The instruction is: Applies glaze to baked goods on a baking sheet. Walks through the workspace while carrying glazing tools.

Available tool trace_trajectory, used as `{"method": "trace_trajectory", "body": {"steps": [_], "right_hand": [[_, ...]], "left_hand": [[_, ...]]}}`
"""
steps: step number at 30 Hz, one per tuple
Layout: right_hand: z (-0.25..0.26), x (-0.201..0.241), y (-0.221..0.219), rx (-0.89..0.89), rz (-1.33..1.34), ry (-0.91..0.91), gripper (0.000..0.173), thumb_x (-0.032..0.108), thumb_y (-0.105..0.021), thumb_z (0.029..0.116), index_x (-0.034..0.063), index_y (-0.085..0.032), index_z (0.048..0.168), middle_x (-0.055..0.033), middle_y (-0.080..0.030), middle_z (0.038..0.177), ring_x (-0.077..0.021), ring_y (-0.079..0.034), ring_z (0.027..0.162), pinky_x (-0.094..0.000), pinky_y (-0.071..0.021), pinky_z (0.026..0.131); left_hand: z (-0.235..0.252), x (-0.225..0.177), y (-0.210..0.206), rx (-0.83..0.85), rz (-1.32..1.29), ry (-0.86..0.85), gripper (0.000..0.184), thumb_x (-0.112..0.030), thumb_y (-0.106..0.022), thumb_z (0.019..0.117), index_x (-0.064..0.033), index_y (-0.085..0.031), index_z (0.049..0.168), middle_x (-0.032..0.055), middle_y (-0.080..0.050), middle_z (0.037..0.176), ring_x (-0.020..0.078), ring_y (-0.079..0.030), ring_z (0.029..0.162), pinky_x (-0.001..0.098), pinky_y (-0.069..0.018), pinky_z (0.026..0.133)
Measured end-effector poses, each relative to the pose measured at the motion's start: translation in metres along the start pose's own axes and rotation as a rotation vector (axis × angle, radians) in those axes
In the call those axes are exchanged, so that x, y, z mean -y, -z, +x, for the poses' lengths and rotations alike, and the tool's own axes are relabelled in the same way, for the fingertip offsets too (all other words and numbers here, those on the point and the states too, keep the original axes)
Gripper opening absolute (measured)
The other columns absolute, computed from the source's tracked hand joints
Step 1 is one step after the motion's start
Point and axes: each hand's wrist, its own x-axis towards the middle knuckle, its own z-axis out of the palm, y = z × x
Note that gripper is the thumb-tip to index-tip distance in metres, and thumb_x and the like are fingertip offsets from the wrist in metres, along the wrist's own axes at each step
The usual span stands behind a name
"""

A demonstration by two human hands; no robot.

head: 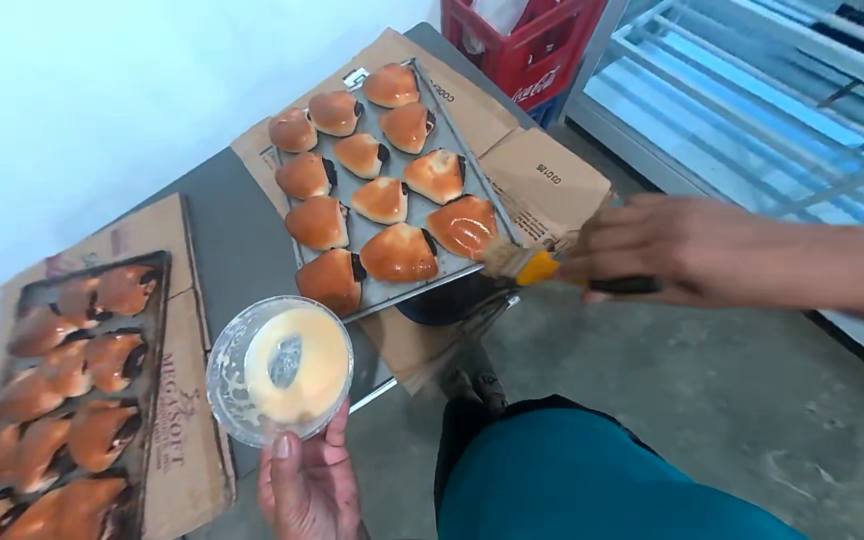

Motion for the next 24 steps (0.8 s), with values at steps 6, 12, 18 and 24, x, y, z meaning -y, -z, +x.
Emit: {"method": "trace_trajectory", "body": {"steps": [6, 12, 18, 24], "right_hand": [[0.072, -0.054, 0.042, 0.023, 0.67, -0.649, 0.016, 0.014, -0.06, 0.1009, 0.0045, -0.073, 0.102, 0.0028, -0.072, 0.08, 0.0, -0.062, 0.065, -0.0195, -0.0517, 0.063], [0.094, -0.151, -0.018, -0.158, 1.007, -0.804, 0.024, 0.014, -0.05, 0.1058, 0.0082, -0.069, 0.093, 0.0038, -0.073, 0.074, -0.0013, -0.065, 0.06, -0.0167, -0.0513, 0.054], [0.095, -0.166, -0.003, -0.29, 0.906, -0.597, 0.016, 0.02, -0.056, 0.1038, 0.012, -0.07, 0.105, 0.0082, -0.073, 0.083, -0.0018, -0.069, 0.072, -0.0209, -0.0576, 0.063], [0.082, -0.168, 0.018, 0.001, 0.904, -0.391, 0.018, 0.013, -0.056, 0.0985, 0.0091, -0.073, 0.098, 0.0093, -0.072, 0.076, 0.0019, -0.063, 0.064, -0.0178, -0.0545, 0.062]], "left_hand": [[0.026, 0.004, -0.007, 0.067, -0.05, 0.049, 0.044, -0.02, -0.083, 0.083, -0.0018, -0.063, 0.118, 0.0169, -0.075, 0.106, 0.0282, -0.076, 0.095, 0.0426, -0.0642, 0.084], [0.033, 0.008, -0.003, 0.075, -0.052, 0.105, 0.042, -0.019, -0.082, 0.0836, -0.0027, -0.065, 0.118, 0.0166, -0.075, 0.109, 0.0275, -0.076, 0.095, 0.0415, -0.0643, 0.083], [0.029, 0.012, -0.009, 0.07, -0.05, 0.11, 0.04, -0.018, -0.08, 0.0857, -0.0035, -0.066, 0.12, 0.0178, -0.074, 0.112, 0.0284, -0.075, 0.099, 0.0425, -0.0633, 0.086], [0.013, 0.03, -0.041, -0.006, -0.026, -0.022, 0.037, -0.021, -0.08, 0.0853, -0.0052, -0.069, 0.116, 0.0156, -0.075, 0.11, 0.0267, -0.075, 0.099, 0.0413, -0.063, 0.088]]}}
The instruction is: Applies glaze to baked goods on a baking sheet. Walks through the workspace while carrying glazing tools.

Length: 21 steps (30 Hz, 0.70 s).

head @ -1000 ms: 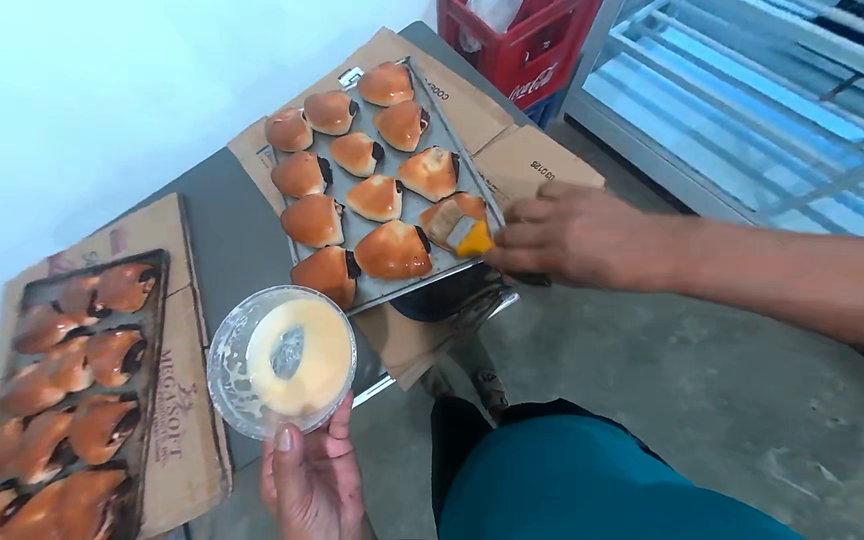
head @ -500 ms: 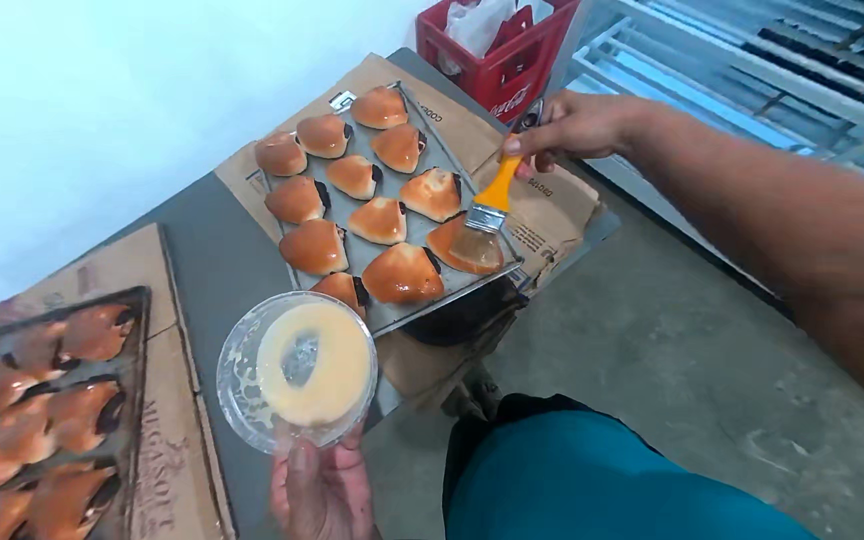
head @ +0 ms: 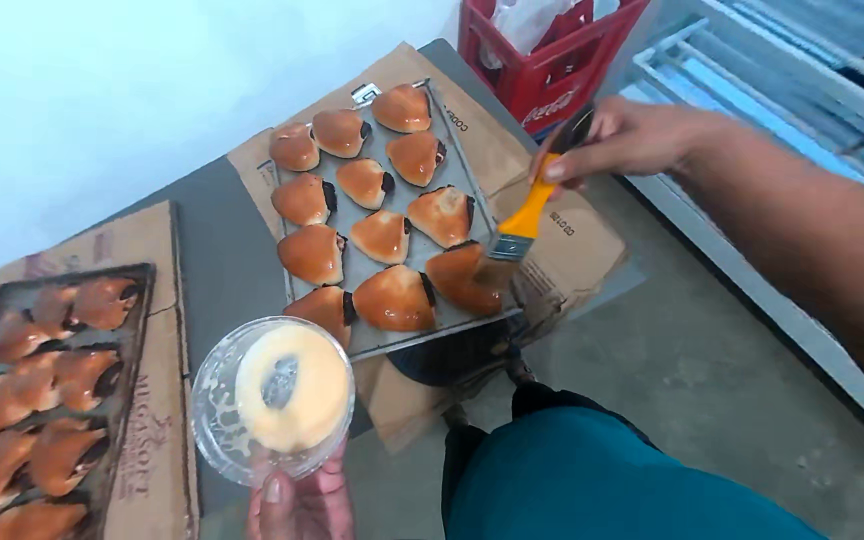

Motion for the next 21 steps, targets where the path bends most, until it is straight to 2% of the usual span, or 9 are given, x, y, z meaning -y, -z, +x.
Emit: {"method": "trace_trajectory", "body": {"steps": [2, 5, 8, 15, 21], "right_hand": [[0.025, -0.015, 0.008, 0.039, 0.035, -0.045, 0.019, 0.01, -0.054, 0.1003, 0.0042, -0.072, 0.097, 0.0055, -0.071, 0.074, 0.0005, -0.063, 0.062, -0.0178, -0.0532, 0.061], [0.072, -0.042, 0.027, 0.059, 0.116, -0.061, 0.018, 0.013, -0.053, 0.1042, 0.0054, -0.069, 0.099, 0.0042, -0.071, 0.077, -0.0019, -0.064, 0.063, -0.0184, -0.0524, 0.058], [0.109, -0.056, 0.041, 0.073, 0.162, -0.082, 0.019, 0.017, -0.054, 0.1053, 0.0067, -0.067, 0.096, 0.0032, -0.07, 0.074, -0.0033, -0.064, 0.061, -0.0194, -0.0523, 0.056], [0.166, -0.063, 0.061, 0.047, 0.178, -0.08, 0.018, 0.019, -0.056, 0.106, 0.0071, -0.066, 0.097, 0.004, -0.07, 0.073, -0.0024, -0.065, 0.06, -0.0183, -0.0529, 0.055], [0.201, -0.076, 0.087, 0.004, 0.231, -0.09, 0.018, 0.021, -0.054, 0.1072, 0.0097, -0.065, 0.098, 0.005, -0.069, 0.072, -0.0031, -0.064, 0.059, -0.0174, -0.0514, 0.052]], "left_hand": [[-0.012, 0.013, -0.021, -0.044, -0.014, -0.042, 0.038, -0.021, -0.081, 0.0845, -0.0043, -0.068, 0.116, 0.0158, -0.075, 0.11, 0.027, -0.075, 0.1, 0.0412, -0.063, 0.088], [-0.035, 0.033, -0.055, -0.126, -0.021, -0.101, 0.038, -0.02, -0.082, 0.0827, -0.0047, -0.069, 0.115, 0.0152, -0.075, 0.11, 0.026, -0.075, 0.101, 0.0396, -0.063, 0.088], [-0.057, 0.05, -0.076, -0.211, -0.027, -0.151, 0.037, -0.018, -0.083, 0.082, -0.0029, -0.069, 0.113, 0.0165, -0.075, 0.11, 0.027, -0.075, 0.101, 0.0403, -0.0629, 0.088], [-0.086, 0.065, -0.092, -0.382, 0.01, -0.239, 0.032, -0.018, -0.083, 0.0827, -0.0036, -0.072, 0.109, 0.0151, -0.076, 0.107, 0.0256, -0.075, 0.099, 0.0389, -0.063, 0.086], [-0.078, 0.074, -0.098, -0.4, 0.0, -0.271, 0.036, -0.019, -0.083, 0.0835, -0.003, -0.07, 0.113, 0.0166, -0.075, 0.109, 0.0268, -0.075, 0.101, 0.0398, -0.0624, 0.088]]}}
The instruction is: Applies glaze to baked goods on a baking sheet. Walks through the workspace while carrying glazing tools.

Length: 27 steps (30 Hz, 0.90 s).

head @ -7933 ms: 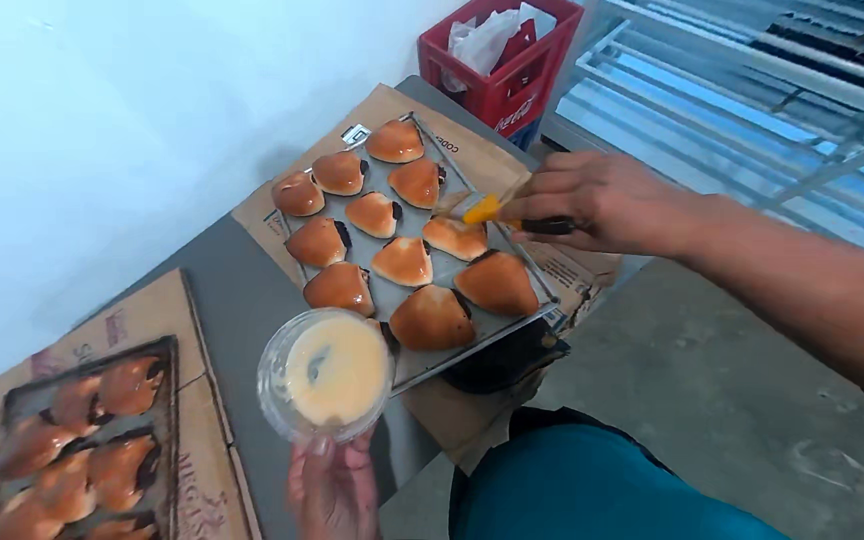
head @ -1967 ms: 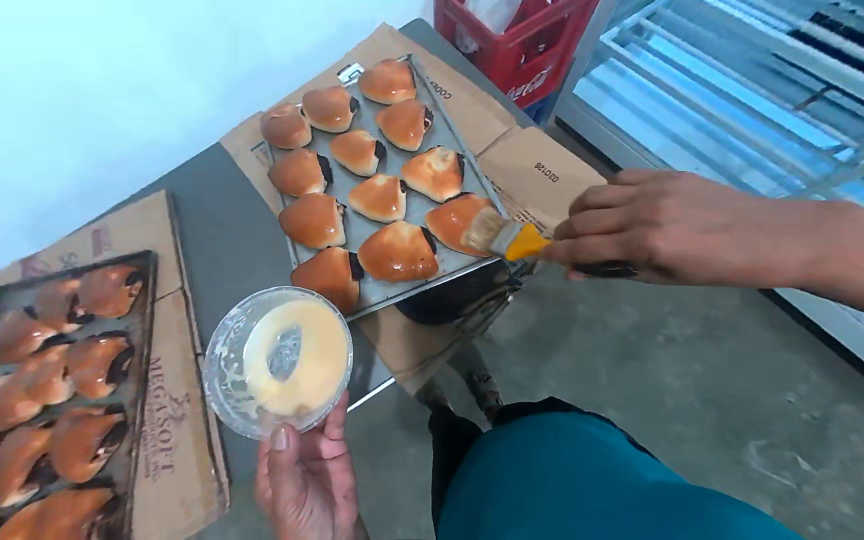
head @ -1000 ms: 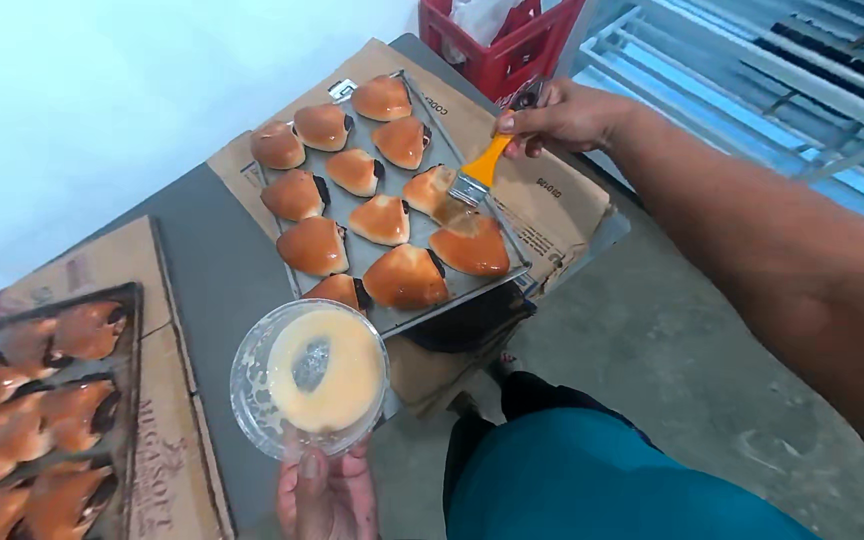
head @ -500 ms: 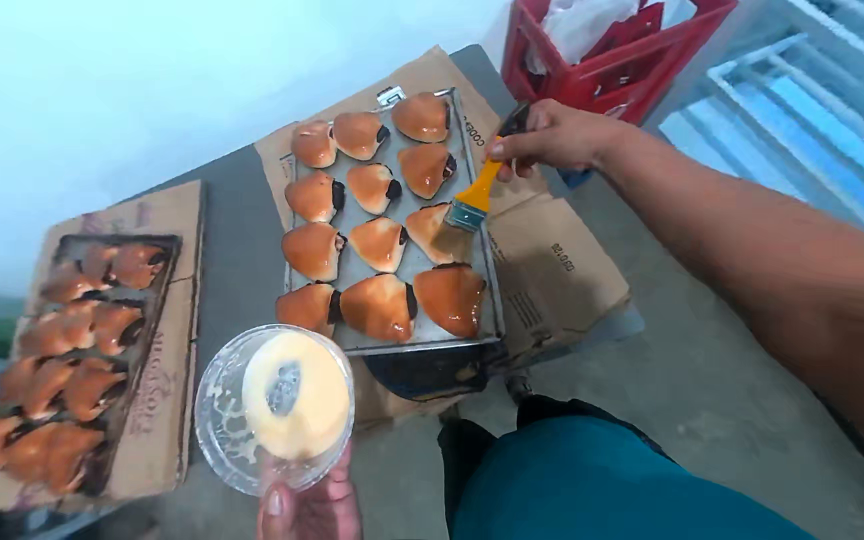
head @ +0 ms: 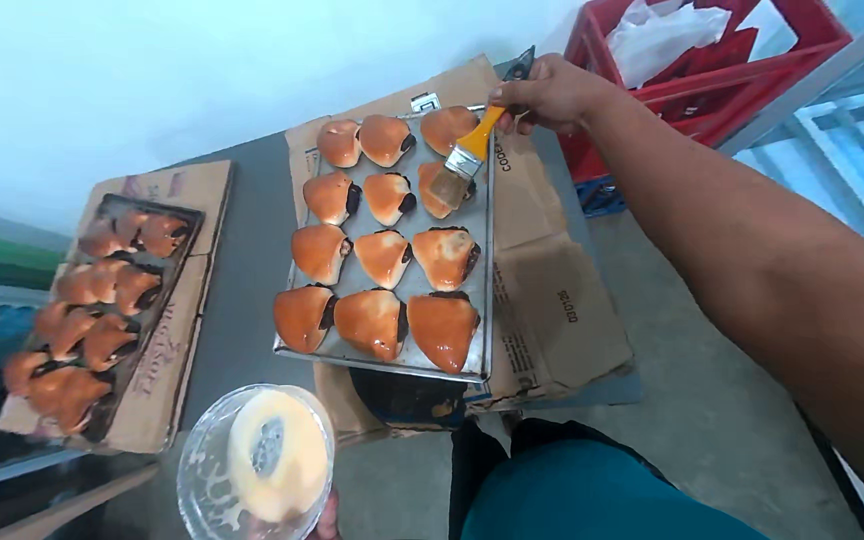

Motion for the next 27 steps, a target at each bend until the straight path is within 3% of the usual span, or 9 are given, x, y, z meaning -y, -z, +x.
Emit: {"method": "trace_trajectory", "body": {"steps": [4, 9, 13, 14, 16, 18, 19, 22, 27], "right_hand": [[0.02, -0.013, 0.022, -0.063, 0.031, -0.024, 0.021, 0.023, -0.052, 0.108, 0.0104, -0.065, 0.097, 0.0057, -0.07, 0.073, -0.0029, -0.064, 0.059, -0.0178, -0.0512, 0.052], [0.037, -0.008, 0.046, -0.222, -0.073, 0.005, 0.017, 0.027, -0.058, 0.1048, 0.0114, -0.065, 0.102, 0.0073, -0.068, 0.077, -0.0024, -0.064, 0.064, -0.0196, -0.0527, 0.056], [0.032, 0.017, 0.042, -0.42, -0.217, 0.244, 0.022, 0.028, -0.06, 0.1027, 0.0065, -0.064, 0.105, 0.0047, -0.067, 0.084, -0.0016, -0.063, 0.07, -0.0211, -0.0544, 0.065], [0.029, 0.015, 0.033, -0.429, -0.314, 0.304, 0.028, 0.027, -0.059, 0.103, 0.0013, -0.065, 0.112, -0.0021, -0.069, 0.093, -0.006, -0.065, 0.079, -0.0261, -0.0561, 0.076], [0.01, 0.007, 0.005, -0.347, -0.581, 0.344, 0.036, 0.026, -0.057, 0.1047, -0.0031, -0.064, 0.123, -0.0185, -0.07, 0.113, -0.0249, -0.068, 0.101, -0.0446, -0.0536, 0.094], [-0.016, -0.01, -0.025, -0.244, -0.822, 0.389, 0.035, 0.023, -0.059, 0.1038, -0.0023, -0.066, 0.127, -0.0258, -0.068, 0.119, -0.0422, -0.067, 0.109, -0.0616, -0.0508, 0.095], [-0.029, -0.02, -0.036, -0.213, -0.892, 0.447, 0.033, 0.021, -0.061, 0.1028, -0.0023, -0.067, 0.126, -0.0267, -0.068, 0.117, -0.0454, -0.067, 0.106, -0.0631, -0.0522, 0.09], [-0.061, -0.026, -0.044, -0.174, -0.919, 0.523, 0.032, 0.022, -0.061, 0.1032, -0.0018, -0.069, 0.123, -0.0251, -0.069, 0.111, -0.0436, -0.069, 0.1, -0.06, -0.0547, 0.084], [-0.05, 0.032, -0.067, -0.178, -0.741, 0.507, 0.035, 0.029, -0.062, 0.1019, -0.0017, -0.07, 0.116, -0.0197, -0.072, 0.105, -0.0309, -0.07, 0.094, -0.0529, -0.0551, 0.087]], "left_hand": [[0.004, 0.002, -0.004, -0.007, 0.007, 0.004, 0.034, -0.02, -0.082, 0.0846, -0.0035, -0.071, 0.112, 0.0152, -0.075, 0.112, 0.025, -0.074, 0.104, 0.0391, -0.0618, 0.089], [0.011, 0.001, -0.005, -0.013, 0.015, -0.003, 0.033, -0.018, -0.081, 0.0856, -0.0028, -0.071, 0.113, 0.0157, -0.074, 0.112, 0.0253, -0.074, 0.105, 0.0388, -0.0619, 0.089], [0.016, -0.002, -0.009, 0.006, 0.049, 0.003, 0.032, -0.02, -0.079, 0.0872, -0.0071, -0.07, 0.115, 0.012, -0.075, 0.114, 0.0238, -0.073, 0.108, 0.0369, -0.0603, 0.093], [0.019, -0.002, -0.008, 0.005, 0.042, 0.003, 0.032, -0.02, -0.08, 0.0866, -0.0066, -0.07, 0.114, 0.0124, -0.075, 0.113, 0.0244, -0.073, 0.108, 0.0371, -0.0603, 0.093], [0.024, -0.003, -0.006, 0.013, 0.034, 0.004, 0.034, -0.02, -0.08, 0.0865, -0.0056, -0.07, 0.115, 0.0135, -0.075, 0.113, 0.0246, -0.073, 0.106, 0.0366, -0.0605, 0.093], [0.029, -0.003, -0.005, 0.018, 0.024, 0.007, 0.034, -0.02, -0.08, 0.0868, -0.0051, -0.069, 0.116, 0.0134, -0.075, 0.113, 0.0243, -0.073, 0.107, 0.0363, -0.0605, 0.093], [0.031, -0.004, -0.004, 0.01, 0.018, 0.009, 0.034, -0.02, -0.08, 0.0865, -0.0052, -0.069, 0.115, 0.0132, -0.075, 0.113, 0.0244, -0.073, 0.107, 0.0366, -0.0607, 0.092], [0.041, -0.004, 0.003, 0.001, -0.016, 0.005, 0.032, -0.019, -0.08, 0.0865, -0.0039, -0.07, 0.113, 0.0149, -0.075, 0.112, 0.026, -0.074, 0.105, 0.0388, -0.0613, 0.091], [0.052, -0.01, 0.009, 0.039, -0.044, 0.025, 0.031, -0.02, -0.08, 0.0863, -0.0039, -0.072, 0.111, 0.0155, -0.075, 0.11, 0.0255, -0.075, 0.102, 0.0393, -0.0621, 0.089]]}}
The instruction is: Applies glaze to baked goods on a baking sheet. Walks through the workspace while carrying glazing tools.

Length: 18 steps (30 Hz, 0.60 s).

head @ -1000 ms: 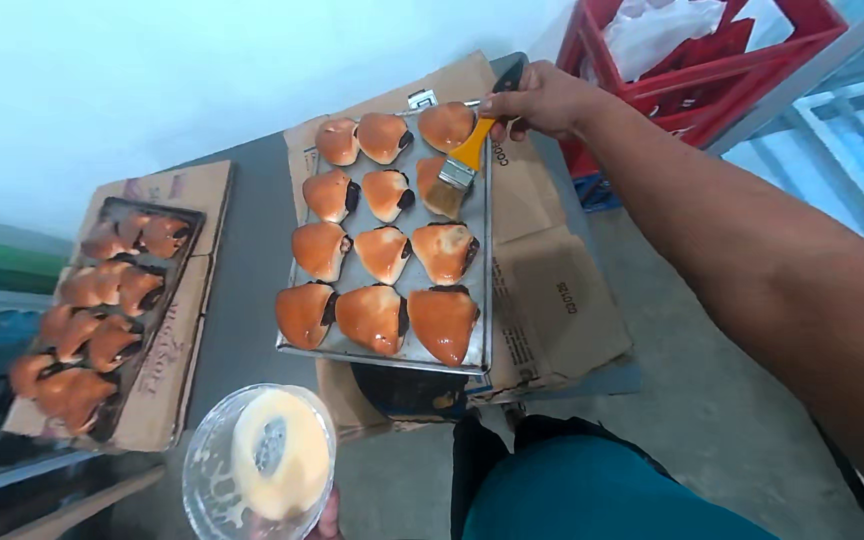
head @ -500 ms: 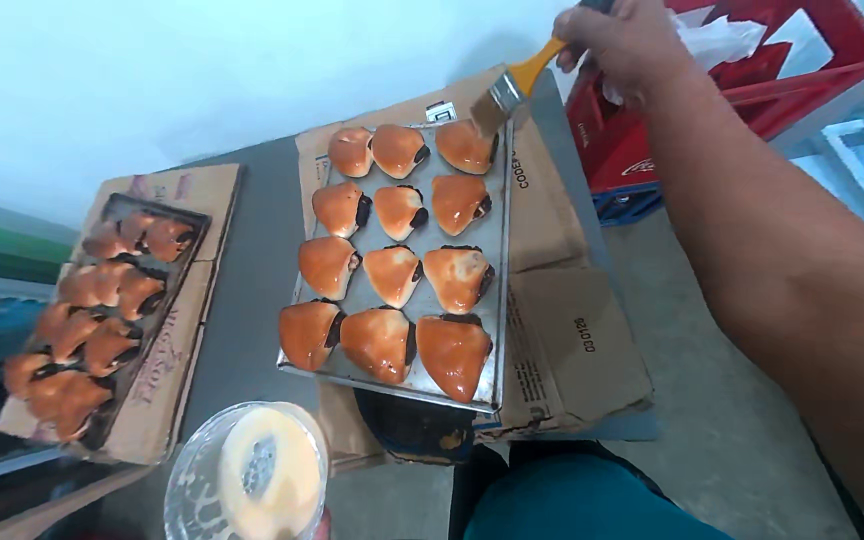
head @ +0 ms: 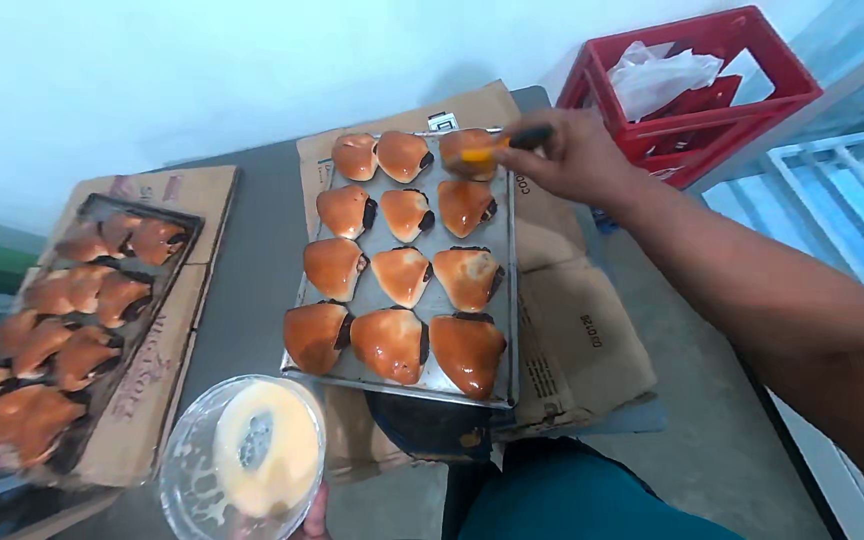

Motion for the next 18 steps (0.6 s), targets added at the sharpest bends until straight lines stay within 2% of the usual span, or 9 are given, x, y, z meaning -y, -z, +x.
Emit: {"method": "trace_trajectory", "body": {"steps": [3, 5, 7, 9, 12, 14, 16, 18], "right_hand": [[0.063, 0.003, -0.029, 0.057, -0.073, -0.04, 0.038, 0.031, -0.058, 0.1045, 0.0028, -0.067, 0.13, -0.0209, -0.068, 0.122, -0.0368, -0.066, 0.114, -0.0569, -0.049, 0.1], [0.089, -0.006, -0.061, 0.129, -0.136, -0.082, 0.04, 0.031, -0.057, 0.1053, 0.006, -0.064, 0.135, -0.0211, -0.066, 0.128, -0.0394, -0.062, 0.12, -0.059, -0.0464, 0.103], [0.089, -0.007, -0.085, 0.182, -0.169, -0.075, 0.039, 0.029, -0.057, 0.1053, 0.0045, -0.064, 0.135, -0.0229, -0.065, 0.128, -0.0424, -0.063, 0.118, -0.0619, -0.047, 0.101], [0.072, -0.001, -0.091, 0.219, -0.198, 0.004, 0.037, 0.026, -0.059, 0.1046, 0.0028, -0.065, 0.133, -0.0236, -0.066, 0.126, -0.0439, -0.064, 0.116, -0.0628, -0.0483, 0.098], [0.048, 0.006, -0.08, 0.262, -0.177, 0.119, 0.034, 0.024, -0.062, 0.1026, 0.0028, -0.068, 0.128, -0.0227, -0.068, 0.121, -0.0437, -0.066, 0.111, -0.0648, -0.0503, 0.093], [0.048, 0.02, -0.061, 0.257, -0.121, 0.079, 0.034, 0.026, -0.062, 0.1024, 0.0037, -0.069, 0.126, -0.0211, -0.07, 0.119, -0.0399, -0.068, 0.109, -0.0634, -0.0503, 0.095], [0.047, 0.041, -0.048, 0.201, -0.077, 0.025, 0.033, 0.027, -0.062, 0.1023, 0.0022, -0.069, 0.123, -0.0198, -0.071, 0.111, -0.0357, -0.069, 0.101, -0.06, -0.0516, 0.092], [0.036, 0.06, -0.051, 0.179, -0.132, 0.069, 0.032, 0.025, -0.063, 0.1019, 0.0026, -0.07, 0.123, -0.0201, -0.071, 0.114, -0.0373, -0.069, 0.104, -0.0602, -0.0522, 0.092]], "left_hand": [[0.002, -0.005, 0.002, 0.01, -0.021, -0.006, 0.029, -0.018, -0.08, 0.0863, -0.0029, -0.072, 0.111, 0.0167, -0.075, 0.109, 0.0267, -0.075, 0.102, 0.0404, -0.0624, 0.088], [0.001, -0.01, 0.009, 0.002, -0.026, -0.016, 0.031, -0.018, -0.08, 0.0855, -0.0029, -0.072, 0.111, 0.0167, -0.075, 0.11, 0.027, -0.075, 0.102, 0.0405, -0.0622, 0.089], [0.002, -0.016, 0.019, -0.028, -0.03, -0.026, 0.032, -0.018, -0.081, 0.0844, -0.0032, -0.073, 0.111, 0.0164, -0.076, 0.109, 0.0265, -0.075, 0.102, 0.0399, -0.0623, 0.089], [0.004, -0.02, 0.033, -0.055, -0.036, -0.032, 0.032, -0.018, -0.081, 0.0854, -0.0032, -0.071, 0.112, 0.0165, -0.075, 0.11, 0.027, -0.075, 0.101, 0.0402, -0.0626, 0.088], [0.011, -0.026, 0.048, -0.087, -0.024, -0.033, 0.034, -0.019, -0.08, 0.0861, -0.0032, -0.067, 0.113, 0.0167, -0.075, 0.109, 0.0275, -0.075, 0.099, 0.0412, -0.063, 0.087], [0.016, -0.029, 0.049, -0.095, -0.035, -0.04, 0.034, -0.017, -0.082, 0.0846, -0.003, -0.068, 0.112, 0.0166, -0.075, 0.108, 0.0276, -0.075, 0.099, 0.0416, -0.0627, 0.088], [0.023, -0.034, 0.049, -0.064, -0.035, -0.04, 0.032, -0.018, -0.081, 0.0847, -0.0039, -0.069, 0.111, 0.0156, -0.076, 0.108, 0.0267, -0.075, 0.101, 0.0406, -0.0621, 0.09], [0.028, -0.037, 0.052, -0.015, -0.04, -0.042, 0.033, -0.018, -0.08, 0.0857, -0.0032, -0.07, 0.113, 0.0163, -0.076, 0.108, 0.0266, -0.075, 0.102, 0.0403, -0.0616, 0.091]]}}
